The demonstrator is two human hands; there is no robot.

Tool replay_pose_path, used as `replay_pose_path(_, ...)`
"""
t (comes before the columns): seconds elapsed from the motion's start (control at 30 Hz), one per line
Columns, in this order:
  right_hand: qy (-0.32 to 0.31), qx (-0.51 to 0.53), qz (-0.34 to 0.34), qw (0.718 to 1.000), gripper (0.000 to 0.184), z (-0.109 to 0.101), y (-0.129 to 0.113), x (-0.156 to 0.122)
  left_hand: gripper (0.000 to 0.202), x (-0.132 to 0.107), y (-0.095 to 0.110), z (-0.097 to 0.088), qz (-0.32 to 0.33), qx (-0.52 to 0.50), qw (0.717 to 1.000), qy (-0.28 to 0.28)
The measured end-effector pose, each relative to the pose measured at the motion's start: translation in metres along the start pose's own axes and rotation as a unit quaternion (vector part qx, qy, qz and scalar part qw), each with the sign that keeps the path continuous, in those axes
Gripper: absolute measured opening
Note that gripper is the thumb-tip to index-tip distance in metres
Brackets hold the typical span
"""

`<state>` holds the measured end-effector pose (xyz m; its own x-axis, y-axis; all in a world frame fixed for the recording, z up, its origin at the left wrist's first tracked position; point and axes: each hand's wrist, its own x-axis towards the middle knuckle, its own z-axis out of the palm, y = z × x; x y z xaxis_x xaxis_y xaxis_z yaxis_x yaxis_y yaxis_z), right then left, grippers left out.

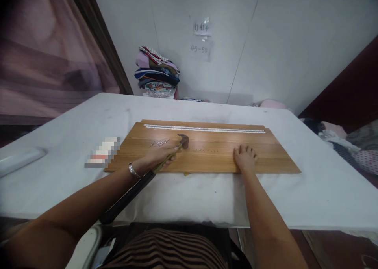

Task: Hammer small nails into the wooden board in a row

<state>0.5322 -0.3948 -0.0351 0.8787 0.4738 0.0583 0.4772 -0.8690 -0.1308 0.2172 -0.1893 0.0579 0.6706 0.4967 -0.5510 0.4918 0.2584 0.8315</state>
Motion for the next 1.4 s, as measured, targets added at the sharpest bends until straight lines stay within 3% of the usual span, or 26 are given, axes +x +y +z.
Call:
replay_pose_path(0.37, -0.007, -0.009, 0.0, 1.0, 0.059, 0.0016, 0.001, 0.0019, 0.027, 0.0017, 0.0014, -0.0032, 0.031, -0.005, 0.999, -0.022)
replay_pose_path(0.63, -0.013, -0.005, 0.002, 1.0, 0.058, 0.0002, -0.0001, 0.0014, 0.025, -0.0004, -0.0001, -0.0001, 0.004, 0.003, 1.0, -0.001)
replay_pose_path(1.07, -0.005, -0.003, -0.002, 1.0, 0.059, 0.003, 0.002, 0.0027, 0.034, 0.0045, -0.0017, -0.0059, 0.031, -0.015, 0.999, -0.021)
replay_pose_path(1.4, -0.005, 0.005, -0.002, 1.0, 0.058, 0.0009, 0.0006, 0.0012, 0.033, 0.0033, -0.0058, -0.0026, 0.002, 0.001, 1.0, -0.008)
